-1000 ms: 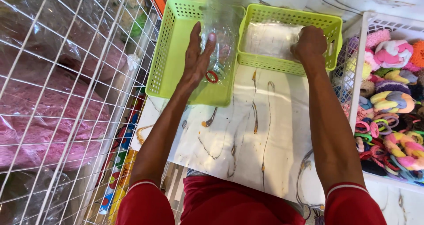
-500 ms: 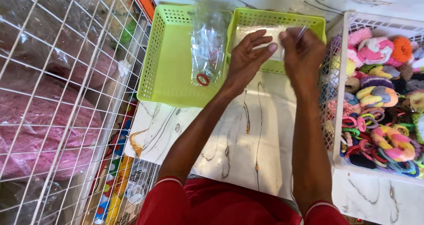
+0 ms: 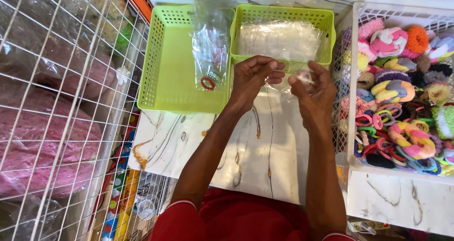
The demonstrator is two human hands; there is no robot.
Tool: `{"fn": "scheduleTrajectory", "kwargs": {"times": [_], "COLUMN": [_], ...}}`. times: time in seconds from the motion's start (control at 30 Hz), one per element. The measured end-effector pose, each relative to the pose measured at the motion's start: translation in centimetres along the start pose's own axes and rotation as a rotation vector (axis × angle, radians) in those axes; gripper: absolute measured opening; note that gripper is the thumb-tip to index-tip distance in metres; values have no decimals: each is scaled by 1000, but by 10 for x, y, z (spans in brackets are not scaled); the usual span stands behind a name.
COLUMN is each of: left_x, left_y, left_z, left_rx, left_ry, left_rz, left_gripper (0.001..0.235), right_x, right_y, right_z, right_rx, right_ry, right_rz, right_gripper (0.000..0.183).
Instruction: Sort hair ties and accessories into small plastic bags.
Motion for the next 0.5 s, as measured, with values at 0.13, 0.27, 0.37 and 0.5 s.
{"fn": "scheduleTrajectory", "kwargs": {"times": [0.13,0.27,0.37,0.5], "left_x": [-7,-6,-6,-12], "left_y": [2,-1,1,-7], "left_z": [2,9,9,-4], "left_rx": [-52,-10,-54,-62], "left_ry": [55,74,152,404], "left_rz": [67,28,17,-50], "left_gripper": [22,22,23,25], "right_x": [1,8,15,4], "right_y": [-15,-26,-29,-56], "right_z": [-16,-10,14,109], "right_rx": [-80,-99,80,549], "right_ry": [198,183,-100,-590], "right_rz": [-5,-54,-89,-150], "right_gripper": [45,38,41,39]}}
Point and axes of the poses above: each hand's wrist, its own y-axis towards the middle knuckle, its own x-axis out of the back of the hand, z = x × y, the point moved 10 cm from there along y, towards the middle knuckle, and after that the axes turned 4 degrees about y, right-handed, at the moved point
